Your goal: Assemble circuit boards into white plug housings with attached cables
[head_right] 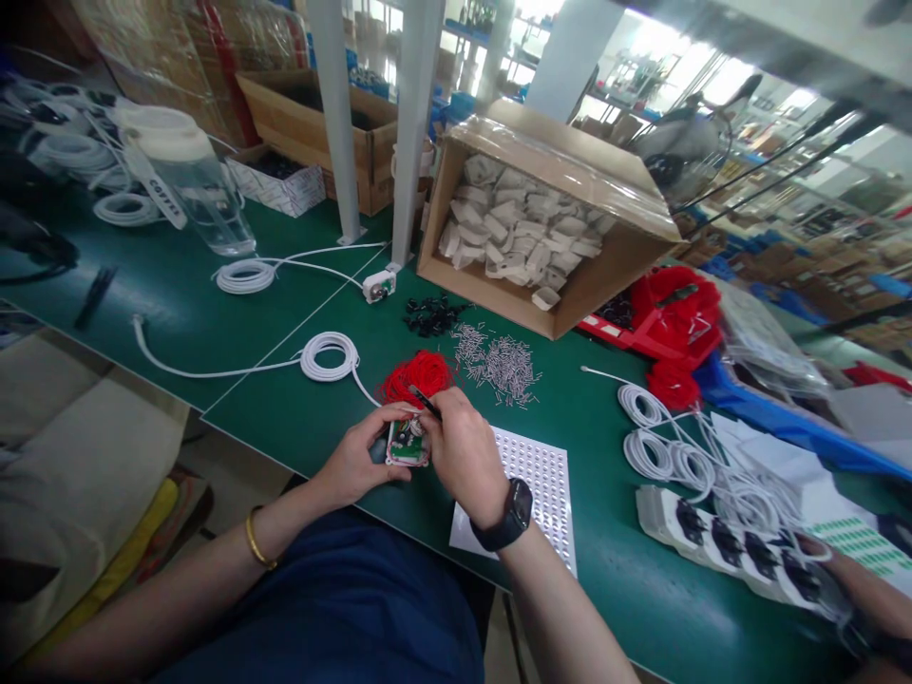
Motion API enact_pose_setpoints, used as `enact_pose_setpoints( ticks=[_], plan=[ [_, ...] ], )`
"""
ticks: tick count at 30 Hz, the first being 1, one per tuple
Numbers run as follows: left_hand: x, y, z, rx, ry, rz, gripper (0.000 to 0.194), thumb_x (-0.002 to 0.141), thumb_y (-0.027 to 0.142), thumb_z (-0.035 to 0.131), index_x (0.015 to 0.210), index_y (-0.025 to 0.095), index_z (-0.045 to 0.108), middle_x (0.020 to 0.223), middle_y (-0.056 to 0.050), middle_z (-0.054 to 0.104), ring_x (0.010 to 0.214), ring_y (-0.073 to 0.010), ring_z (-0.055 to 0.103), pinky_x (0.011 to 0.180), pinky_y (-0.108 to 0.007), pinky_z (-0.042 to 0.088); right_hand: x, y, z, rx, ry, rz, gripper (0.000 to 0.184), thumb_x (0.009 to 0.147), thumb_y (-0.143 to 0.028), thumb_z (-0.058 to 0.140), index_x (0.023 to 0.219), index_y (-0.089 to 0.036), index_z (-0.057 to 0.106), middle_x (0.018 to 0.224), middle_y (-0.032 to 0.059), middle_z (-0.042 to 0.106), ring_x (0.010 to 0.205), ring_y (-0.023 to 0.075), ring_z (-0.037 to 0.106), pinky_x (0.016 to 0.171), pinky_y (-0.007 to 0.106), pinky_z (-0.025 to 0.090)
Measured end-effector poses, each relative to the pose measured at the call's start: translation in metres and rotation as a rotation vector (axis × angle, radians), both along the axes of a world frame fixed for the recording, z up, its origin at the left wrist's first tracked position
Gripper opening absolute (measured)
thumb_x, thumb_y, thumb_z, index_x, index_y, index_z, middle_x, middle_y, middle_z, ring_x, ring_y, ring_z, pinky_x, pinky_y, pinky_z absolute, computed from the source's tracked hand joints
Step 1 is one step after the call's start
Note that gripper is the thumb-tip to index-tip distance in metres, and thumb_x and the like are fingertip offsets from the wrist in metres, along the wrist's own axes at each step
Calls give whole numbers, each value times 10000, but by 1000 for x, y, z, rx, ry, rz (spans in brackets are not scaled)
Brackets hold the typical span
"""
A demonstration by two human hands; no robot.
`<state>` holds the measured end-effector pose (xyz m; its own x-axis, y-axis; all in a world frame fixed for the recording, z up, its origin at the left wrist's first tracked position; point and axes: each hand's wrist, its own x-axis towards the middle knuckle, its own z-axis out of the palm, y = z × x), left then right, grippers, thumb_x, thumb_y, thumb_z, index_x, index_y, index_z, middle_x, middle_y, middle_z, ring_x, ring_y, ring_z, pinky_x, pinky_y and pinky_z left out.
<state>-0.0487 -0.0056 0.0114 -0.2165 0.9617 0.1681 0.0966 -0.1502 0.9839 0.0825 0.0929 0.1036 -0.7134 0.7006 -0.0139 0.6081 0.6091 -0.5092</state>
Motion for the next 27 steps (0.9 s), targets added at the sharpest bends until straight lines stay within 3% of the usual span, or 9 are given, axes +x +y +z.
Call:
enact_pose_setpoints(
  ticks=[8, 12, 20, 23, 27],
  plan=[
    [-1, -5, 0, -59, -6, -32, 687, 552, 143, 827, 1167, 217, 532, 1255, -89, 558, 1199, -275, 510, 1060, -441, 369, -1, 23, 2, -130, -55, 202, 70, 850, -100, 526, 814, -160, 530, 830, 27, 578, 756, 143, 526, 684, 257, 373],
    [1, -11, -3, -123, -23, -11, 902, 552, 113, 815, 1328, 235, 371, 1329, -105, 509, 1227, -273, 489, 1059, -435, 368, -7, 25, 2, -155, -79, 278, 67, 855, -106, 547, 811, -157, 540, 809, 19, 604, 734, 131, 534, 659, 241, 360],
    [3, -11, 2, -198, -38, 5, 810, 531, 117, 819, 1238, 214, 437, 1265, -100, 544, 1189, -272, 510, 1046, -454, 378, -8, 22, 4, -154, -54, 264, 54, 848, -121, 567, 874, -160, 595, 870, 38, 652, 793, 150, 589, 700, 249, 399],
    [5, -12, 3, -196, -125, 22, 874, 510, 107, 822, 1265, 215, 395, 1316, -120, 511, 1248, -283, 464, 1082, -466, 332, -8, 21, 4, -153, -33, 276, 123, 873, -144, 533, 944, -169, 631, 942, 57, 667, 883, 172, 608, 770, 268, 418],
    [8, -9, -2, -167, -247, 19, 958, 447, 148, 862, 1270, 226, 378, 1311, -137, 522, 1263, -312, 450, 1092, -469, 316, -10, 19, -1, -142, -48, 288, 199, 914, -211, 464, 845, -169, 646, 862, 55, 665, 816, 180, 622, 735, 268, 432]
  ],
)
